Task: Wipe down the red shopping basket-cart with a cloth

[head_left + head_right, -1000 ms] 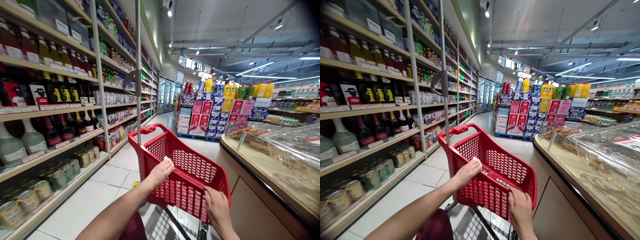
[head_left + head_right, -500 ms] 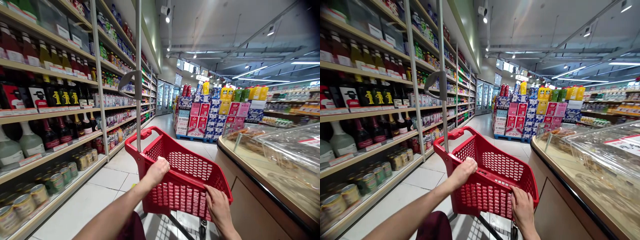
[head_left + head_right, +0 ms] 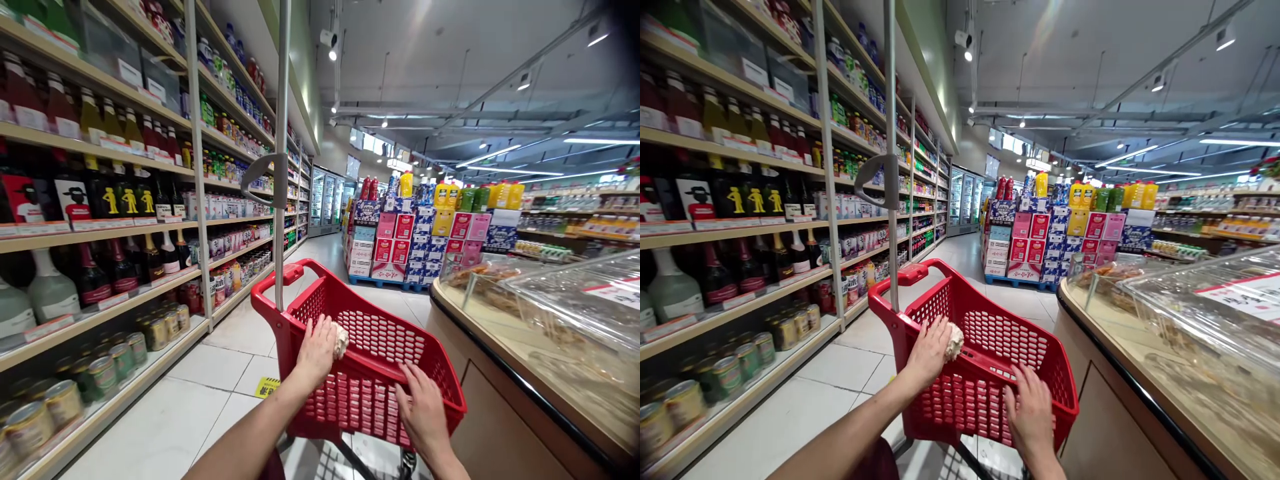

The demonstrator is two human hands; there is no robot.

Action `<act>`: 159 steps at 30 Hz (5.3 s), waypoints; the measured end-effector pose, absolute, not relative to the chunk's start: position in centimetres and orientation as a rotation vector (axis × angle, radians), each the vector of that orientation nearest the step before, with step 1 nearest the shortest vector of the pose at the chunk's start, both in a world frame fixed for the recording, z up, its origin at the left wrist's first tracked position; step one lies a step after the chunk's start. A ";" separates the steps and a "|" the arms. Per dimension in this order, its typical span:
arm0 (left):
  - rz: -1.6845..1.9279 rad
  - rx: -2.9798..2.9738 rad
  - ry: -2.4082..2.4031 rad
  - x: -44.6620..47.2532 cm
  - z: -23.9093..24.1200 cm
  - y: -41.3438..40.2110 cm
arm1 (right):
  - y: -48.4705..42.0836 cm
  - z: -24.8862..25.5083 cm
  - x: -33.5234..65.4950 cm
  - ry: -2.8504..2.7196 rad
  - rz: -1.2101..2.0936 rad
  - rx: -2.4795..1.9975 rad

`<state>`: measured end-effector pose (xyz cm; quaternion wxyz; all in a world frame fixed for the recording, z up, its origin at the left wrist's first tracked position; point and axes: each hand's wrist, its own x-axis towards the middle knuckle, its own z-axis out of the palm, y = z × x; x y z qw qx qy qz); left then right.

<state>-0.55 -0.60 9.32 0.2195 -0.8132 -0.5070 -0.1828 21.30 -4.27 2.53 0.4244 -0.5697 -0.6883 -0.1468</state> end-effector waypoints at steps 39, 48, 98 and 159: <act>-0.480 -2.230 -1.386 -2.9 9.6 -2.1 | -1.7 2.3 24.3 -1.541 -0.238 -1.532; -0.499 -2.204 -1.365 -3.4 9.6 -2.0 | -2.7 1.9 24.1 -1.796 -0.411 -1.495; -0.684 -2.097 -1.402 -5.0 11.2 -3.5 | -1.7 1.0 22.4 -1.633 -0.494 -1.467; -0.447 -2.281 -1.412 -1.1 9.9 -1.6 | -3.2 -2.6 17.9 -1.875 -0.602 -1.081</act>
